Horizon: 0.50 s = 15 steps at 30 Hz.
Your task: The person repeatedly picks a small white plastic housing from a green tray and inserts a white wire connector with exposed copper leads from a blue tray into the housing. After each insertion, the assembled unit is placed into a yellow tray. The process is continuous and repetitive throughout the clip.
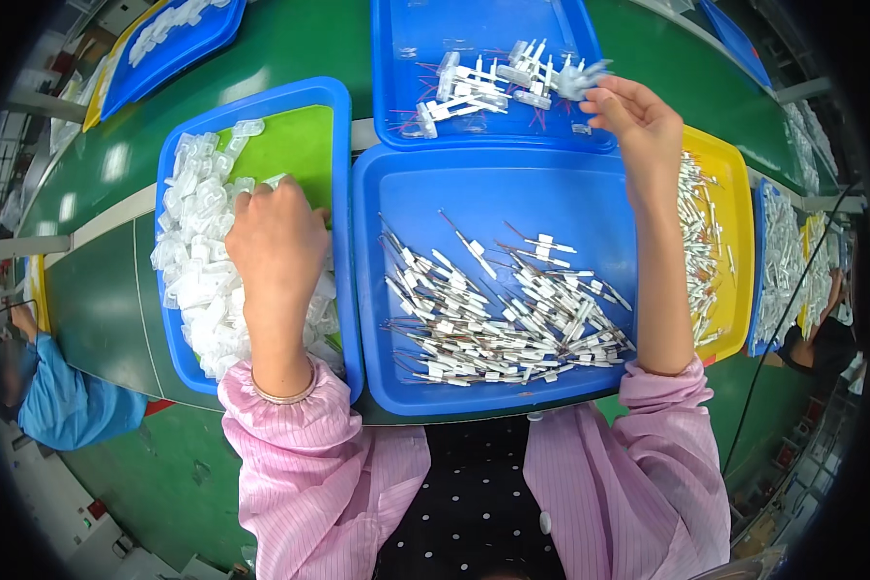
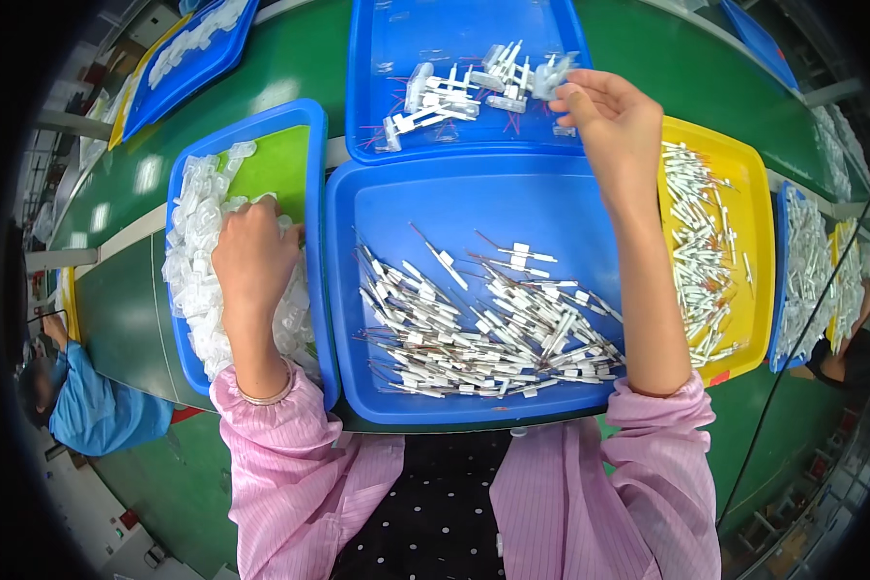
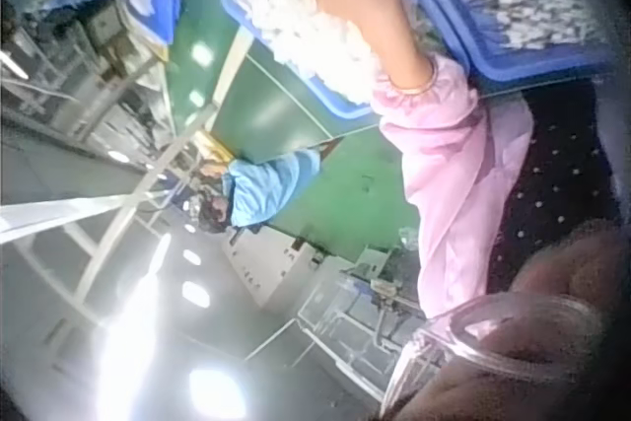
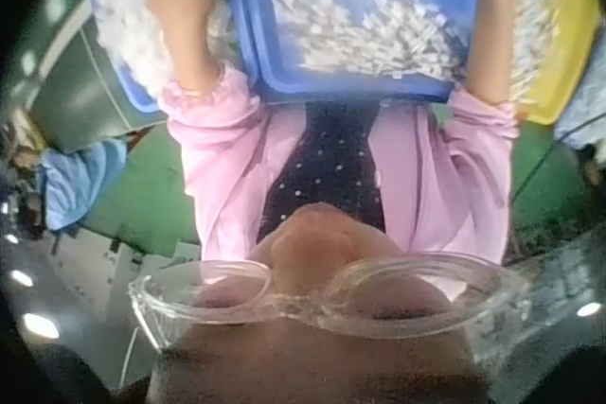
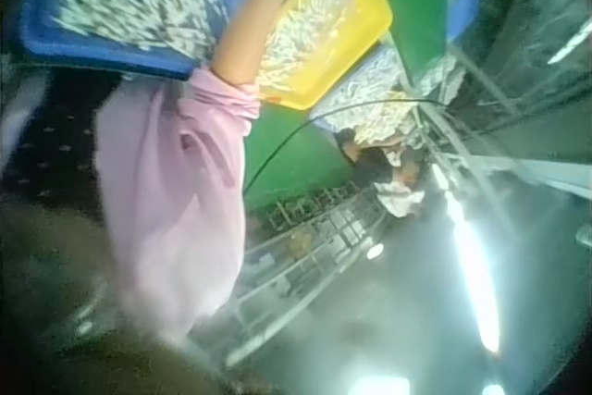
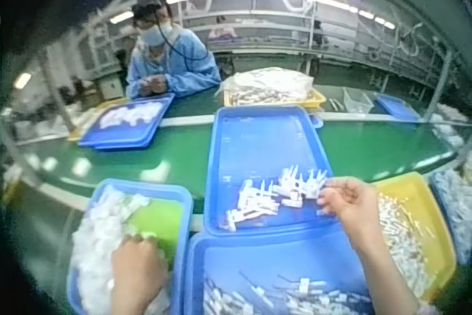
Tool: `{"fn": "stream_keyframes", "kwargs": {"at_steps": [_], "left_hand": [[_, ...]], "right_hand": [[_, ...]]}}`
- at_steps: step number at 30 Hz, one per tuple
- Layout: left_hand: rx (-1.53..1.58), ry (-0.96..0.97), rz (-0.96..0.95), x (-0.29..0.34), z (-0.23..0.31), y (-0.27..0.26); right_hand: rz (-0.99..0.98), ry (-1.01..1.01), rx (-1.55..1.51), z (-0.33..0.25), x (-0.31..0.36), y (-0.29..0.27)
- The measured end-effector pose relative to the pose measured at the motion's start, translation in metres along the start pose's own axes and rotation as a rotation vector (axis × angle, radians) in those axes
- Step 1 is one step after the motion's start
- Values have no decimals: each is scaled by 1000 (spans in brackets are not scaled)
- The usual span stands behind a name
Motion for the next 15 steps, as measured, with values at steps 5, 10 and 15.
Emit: {"fn": "stream_keyframes", "kwargs": {"at_steps": [5,10,15], "left_hand": [[79,1,-46,-1,-2,5],[712,195,324,-1,8,-35],[1647,67,-119,5,33,-16]], "right_hand": [[-130,-235,337,-43,51,37],[-737,-382,786,-24,137,119],[-797,-504,1080,-16,157,138]]}}
Point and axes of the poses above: each hand's wrist, its own x-axis away from the middle knuckle, its own y-axis out of the palm, z = x × y, the point moved 10 cm from there along -x, towards the middle knuckle, and after that the axes turned 3 degrees about -x, right-handed, at the moved point
